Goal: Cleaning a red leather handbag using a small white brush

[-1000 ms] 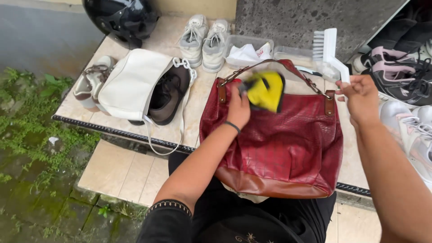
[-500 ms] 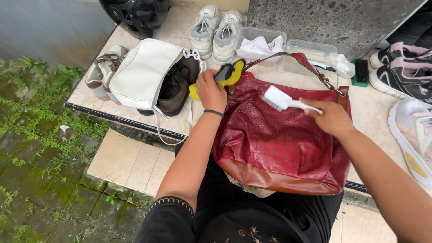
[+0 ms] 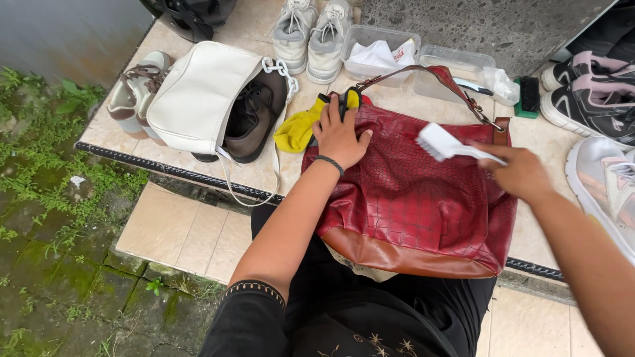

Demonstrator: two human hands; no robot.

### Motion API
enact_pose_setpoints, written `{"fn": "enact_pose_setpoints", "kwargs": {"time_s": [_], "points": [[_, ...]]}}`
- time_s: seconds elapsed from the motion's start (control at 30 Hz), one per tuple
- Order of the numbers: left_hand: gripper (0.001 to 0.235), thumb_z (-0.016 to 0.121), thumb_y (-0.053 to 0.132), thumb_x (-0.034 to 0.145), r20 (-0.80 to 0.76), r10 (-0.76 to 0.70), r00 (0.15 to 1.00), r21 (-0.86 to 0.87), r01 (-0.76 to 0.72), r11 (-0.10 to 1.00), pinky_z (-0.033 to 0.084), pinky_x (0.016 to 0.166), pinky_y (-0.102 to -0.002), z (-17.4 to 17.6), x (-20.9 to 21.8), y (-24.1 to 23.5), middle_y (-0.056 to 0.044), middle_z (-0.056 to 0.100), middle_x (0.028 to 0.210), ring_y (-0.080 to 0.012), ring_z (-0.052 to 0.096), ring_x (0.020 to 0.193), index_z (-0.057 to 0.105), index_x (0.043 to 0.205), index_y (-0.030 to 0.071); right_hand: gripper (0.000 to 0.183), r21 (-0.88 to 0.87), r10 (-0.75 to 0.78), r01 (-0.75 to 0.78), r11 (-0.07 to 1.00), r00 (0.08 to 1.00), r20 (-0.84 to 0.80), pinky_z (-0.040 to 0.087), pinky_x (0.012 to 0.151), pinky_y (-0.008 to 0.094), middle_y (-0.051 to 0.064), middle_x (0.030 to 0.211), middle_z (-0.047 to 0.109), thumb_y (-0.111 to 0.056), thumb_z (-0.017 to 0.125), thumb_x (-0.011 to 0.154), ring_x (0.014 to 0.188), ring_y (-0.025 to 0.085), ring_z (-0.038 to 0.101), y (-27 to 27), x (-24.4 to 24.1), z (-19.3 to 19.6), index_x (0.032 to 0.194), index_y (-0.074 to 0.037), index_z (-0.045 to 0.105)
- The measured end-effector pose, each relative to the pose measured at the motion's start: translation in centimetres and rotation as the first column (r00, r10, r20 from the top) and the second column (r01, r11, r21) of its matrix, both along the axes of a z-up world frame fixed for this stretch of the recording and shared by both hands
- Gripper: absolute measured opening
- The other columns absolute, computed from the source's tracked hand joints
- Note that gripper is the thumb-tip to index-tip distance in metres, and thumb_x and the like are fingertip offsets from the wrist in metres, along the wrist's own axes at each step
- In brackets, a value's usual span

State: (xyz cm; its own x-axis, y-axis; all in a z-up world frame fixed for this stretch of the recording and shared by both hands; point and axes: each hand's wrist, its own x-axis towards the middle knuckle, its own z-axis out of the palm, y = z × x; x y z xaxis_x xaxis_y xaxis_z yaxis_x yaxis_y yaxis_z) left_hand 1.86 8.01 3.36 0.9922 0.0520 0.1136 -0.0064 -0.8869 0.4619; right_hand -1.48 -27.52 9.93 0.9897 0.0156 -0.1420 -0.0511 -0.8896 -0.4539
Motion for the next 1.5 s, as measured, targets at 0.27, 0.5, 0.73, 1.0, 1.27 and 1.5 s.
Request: {"fn": "enact_pose_setpoints", "kwargs": {"time_s": [0.27, 0.5, 0.73, 1.0, 1.27, 1.5], "points": [[0.042, 0.044, 0.028, 0.107, 0.218, 0.029, 0.976, 0.07, -0.046, 0.996, 0.017, 0.113, -0.048, -4.8, 0.0, -0.4, -0.015, 0.012, 0.17, -0.0352, 0.015, 0.153, 0.049, 0.148, 0.019, 0.038, 0.051, 0.154, -0.158, 0.986, 0.985, 0.074, 0.051, 0.102, 0.053, 0.008, 0.117, 0.075, -0.029, 0.071, 0.093, 0.118, 0.039, 0.065, 7.8, 4.0, -4.6, 0.129, -0.038, 0.073], [0.058, 0.056, 0.028, 0.092, 0.311, 0.053, 0.949, 0.08, -0.081, 0.993, 0.028, 0.11, -0.051, -5.9, 0.2, -0.5, -0.012, 0.017, 0.17, -0.0369, 0.028, 0.15, 0.051, 0.149, 0.022, 0.047, -0.213, -0.178, 0.138, 0.967, 0.967, -0.181, 0.051, 0.09, 0.045, 0.017, 0.145, 0.061, -0.035, 0.07, 0.095, 0.114, 0.04, 0.068, -1.3, 2.5, 1.6, 0.141, -0.044, 0.064], [0.059, 0.055, 0.025, 0.092, 0.362, 0.052, 0.931, 0.068, -0.082, 0.994, 0.028, 0.108, -0.051, -6.3, 0.2, -0.8, -0.015, 0.018, 0.17, -0.0392, 0.028, 0.15, 0.049, 0.15, 0.018, 0.044, -0.277, -0.198, 0.157, 0.948, 0.972, -0.125, 0.05, 0.096, 0.046, 0.018, 0.135, 0.069, -0.036, 0.07, 0.097, 0.113, 0.041, 0.068, -4.5, 3.0, -0.5, 0.14, -0.038, 0.068], [0.061, 0.055, 0.022, 0.089, 0.372, 0.082, 0.924, 0.0, -0.088, 0.996, 0.026, 0.112, -0.052, -5.8, -0.3, -0.8, -0.013, 0.02, 0.17, -0.0378, 0.028, 0.152, 0.048, 0.15, 0.019, 0.045, 0.186, 0.101, -0.082, 0.979, 0.991, -0.092, 0.038, 0.105, 0.023, 0.001, 0.135, 0.069, -0.021, 0.071, 0.093, 0.121, 0.014, 0.063, 10.1, 5.6, -3.4, 0.136, -0.034, 0.068], [0.065, 0.056, 0.02, 0.086, 0.349, 0.079, 0.934, -0.015, -0.079, 0.997, 0.027, 0.11, -0.053, -5.5, -0.4, -0.5, -0.014, 0.021, 0.17, -0.0375, 0.028, 0.151, 0.047, 0.151, 0.018, 0.045, -0.062, -0.039, 0.032, 0.998, 0.992, -0.12, 0.045, 0.103, 0.037, 0.007, 0.14, 0.066, -0.032, 0.07, 0.094, 0.122, 0.029, 0.064, 1.3, 3.8, -1.8, 0.139, -0.039, 0.066], [0.066, 0.056, 0.022, 0.086, 0.337, 0.09, 0.937, -0.003, -0.094, 0.996, 0.026, 0.112, -0.052, -5.6, -0.3, -0.6, -0.013, 0.02, 0.17, -0.0362, 0.027, 0.152, 0.047, 0.152, 0.019, 0.042, -0.003, -0.255, 0.256, 0.967, 0.964, -0.076, 0.041, 0.083, 0.036, 0.017, 0.115, 0.07, -0.03, 0.072, 0.098, 0.083, 0.029, 0.058, -4.9, -0.3, 3.8, 0.14, -0.032, 0.07]]}}
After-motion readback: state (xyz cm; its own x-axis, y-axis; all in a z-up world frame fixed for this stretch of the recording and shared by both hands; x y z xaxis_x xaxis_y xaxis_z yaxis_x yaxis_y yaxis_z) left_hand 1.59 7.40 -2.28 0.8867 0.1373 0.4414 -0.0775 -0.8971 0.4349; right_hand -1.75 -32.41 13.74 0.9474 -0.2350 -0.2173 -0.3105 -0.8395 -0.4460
